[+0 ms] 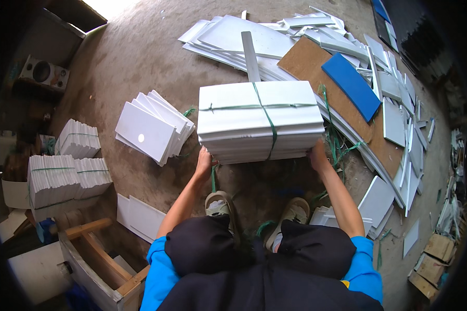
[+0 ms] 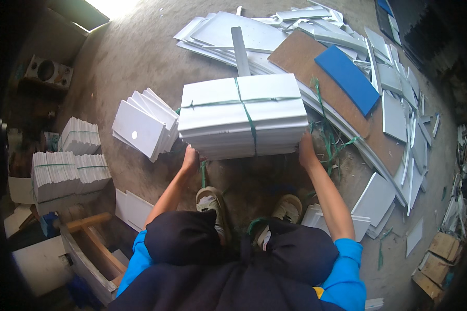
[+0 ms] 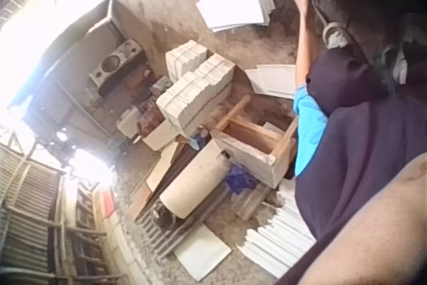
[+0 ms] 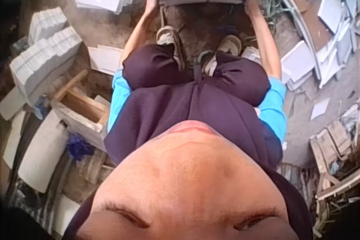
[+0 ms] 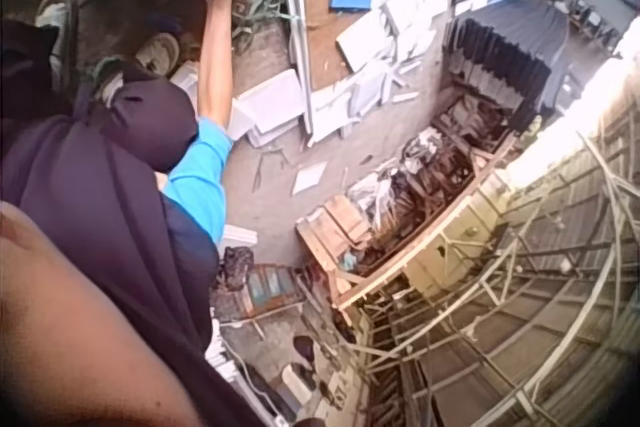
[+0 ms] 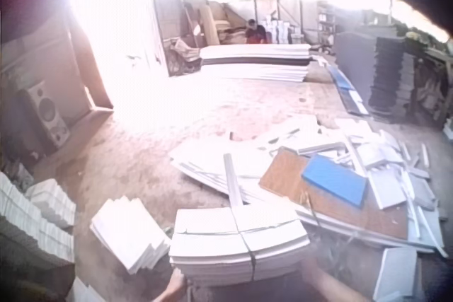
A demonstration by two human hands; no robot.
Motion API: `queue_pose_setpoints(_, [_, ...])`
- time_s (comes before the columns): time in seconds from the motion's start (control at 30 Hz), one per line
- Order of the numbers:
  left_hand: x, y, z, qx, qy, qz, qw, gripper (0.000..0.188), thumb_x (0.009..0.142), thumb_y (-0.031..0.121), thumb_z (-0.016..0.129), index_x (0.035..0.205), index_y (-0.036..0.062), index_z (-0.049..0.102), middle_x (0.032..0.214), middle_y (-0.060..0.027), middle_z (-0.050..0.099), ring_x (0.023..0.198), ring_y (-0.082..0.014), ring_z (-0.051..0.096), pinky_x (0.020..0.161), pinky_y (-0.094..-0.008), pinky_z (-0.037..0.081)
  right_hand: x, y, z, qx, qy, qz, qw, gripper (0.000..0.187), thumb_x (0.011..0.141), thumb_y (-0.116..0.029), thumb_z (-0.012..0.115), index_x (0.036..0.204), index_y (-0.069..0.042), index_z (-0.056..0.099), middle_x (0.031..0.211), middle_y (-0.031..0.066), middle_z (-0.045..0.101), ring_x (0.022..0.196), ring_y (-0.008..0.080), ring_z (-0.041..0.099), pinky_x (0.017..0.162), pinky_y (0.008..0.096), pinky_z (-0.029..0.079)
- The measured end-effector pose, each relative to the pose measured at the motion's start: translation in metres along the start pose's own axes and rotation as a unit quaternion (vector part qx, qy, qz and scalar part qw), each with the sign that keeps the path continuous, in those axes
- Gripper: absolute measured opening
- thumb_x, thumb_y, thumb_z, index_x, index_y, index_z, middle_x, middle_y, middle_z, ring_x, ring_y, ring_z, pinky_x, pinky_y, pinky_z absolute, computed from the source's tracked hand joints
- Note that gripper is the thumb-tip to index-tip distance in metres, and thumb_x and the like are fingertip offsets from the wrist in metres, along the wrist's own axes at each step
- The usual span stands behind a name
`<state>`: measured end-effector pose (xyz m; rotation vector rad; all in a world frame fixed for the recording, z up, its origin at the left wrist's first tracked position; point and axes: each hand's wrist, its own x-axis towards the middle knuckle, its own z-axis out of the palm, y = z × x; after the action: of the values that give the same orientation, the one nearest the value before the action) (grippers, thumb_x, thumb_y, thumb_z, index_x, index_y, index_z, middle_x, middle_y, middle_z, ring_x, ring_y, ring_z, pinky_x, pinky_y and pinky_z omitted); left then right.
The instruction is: The person gathers a stack of white rectangular panels and aligns them. They then wrap a green plastic strap around the stack multiple times, pulling it tight to secure the bundle. Finally, they use a blue utility knife to cut the excess strap.
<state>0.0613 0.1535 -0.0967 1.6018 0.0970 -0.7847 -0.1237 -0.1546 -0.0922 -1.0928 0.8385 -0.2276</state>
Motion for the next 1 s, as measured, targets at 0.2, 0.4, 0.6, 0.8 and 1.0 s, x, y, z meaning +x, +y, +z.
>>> queue_pose_setpoints(0.2, [0.006, 0.028, -0.031, 0.019, -0.092, -0.034, 0.995, 0.038, 0.093, 0.041, 0.036, 0.119, 0.0153, 0.046, 0.093, -0.0064, 0.047, 0.056, -0.0109, 0.046, 0.05, -0.0229, 0.045, -0.012, -0.055, 0.017, -0.111, -0.011, 0.101, 0.989, 0.045, 0.092, -0.04, 0.037, 0.113, -0.005, 0.053, 0.1, 0.009, 0.056, 0.085, 0.0203, 0.052, 0.067, 0.0331, 0.043])
queue_pose_setpoints(0.4, [0.038, 0.049, -0.035, 0.095, -0.024, -0.001, 0.995, 0.041, 0.092, 0.039, 0.041, 0.124, 0.012, 0.043, 0.089, -0.0079, 0.051, 0.062, -0.0149, 0.054, 0.058, -0.0295, 0.052, 0.03, -0.067, 0.004, -0.155, 0.024, 0.057, 0.986, 0.047, 0.093, -0.04, 0.038, 0.122, -0.004, 0.048, 0.101, 0.0138, 0.055, 0.086, 0.0227, 0.056, 0.06, 0.0372, 0.046])
queue_pose_setpoints(0.6, [0.037, 0.018, -0.02, 0.384, 0.032, 0.26, 0.885, 0.023, 0.091, 0.024, 0.043, 0.1, 0.0031, 0.047, 0.077, -0.024, 0.052, 0.07, -0.0404, 0.055, 0.059, -0.0428, 0.043, 0.051, -0.035, -0.047, -0.541, 0.031, -0.226, 0.809, 0.035, 0.089, -0.031, 0.046, 0.105, 0.0, 0.048, 0.066, 0.0185, 0.059, 0.068, 0.0325, 0.062, 0.06, 0.0427, 0.048])
queue_pose_setpoints(0.8, [0.024, -0.009, -0.033, 0.473, -0.015, 0.388, 0.791, 0.024, 0.086, 0.021, 0.051, 0.101, 0.0036, 0.045, 0.083, -0.0189, 0.056, 0.072, -0.0387, 0.055, 0.06, -0.0447, 0.045, 0.004, -0.016, -0.026, -0.642, -0.076, -0.281, 0.709, 0.034, 0.08, -0.026, 0.062, 0.1, -0.001, 0.048, 0.072, 0.0219, 0.06, 0.07, 0.0398, 0.059, 0.059, 0.0452, 0.048])
queue_pose_setpoints(1.0, [0.014, -0.008, 0.003, 0.377, 0.071, 0.43, 0.818, 0.016, 0.08, 0.012, 0.062, 0.089, 0.0005, 0.055, 0.073, -0.0159, 0.054, 0.066, -0.0338, 0.056, 0.059, -0.0396, 0.045, -0.001, 0.011, -0.016, -0.564, 0.019, -0.347, 0.749, 0.032, 0.079, -0.02, 0.063, 0.103, -0.002, 0.052, 0.066, 0.0205, 0.058, 0.064, 0.0376, 0.059, 0.053, 0.043, 0.047])
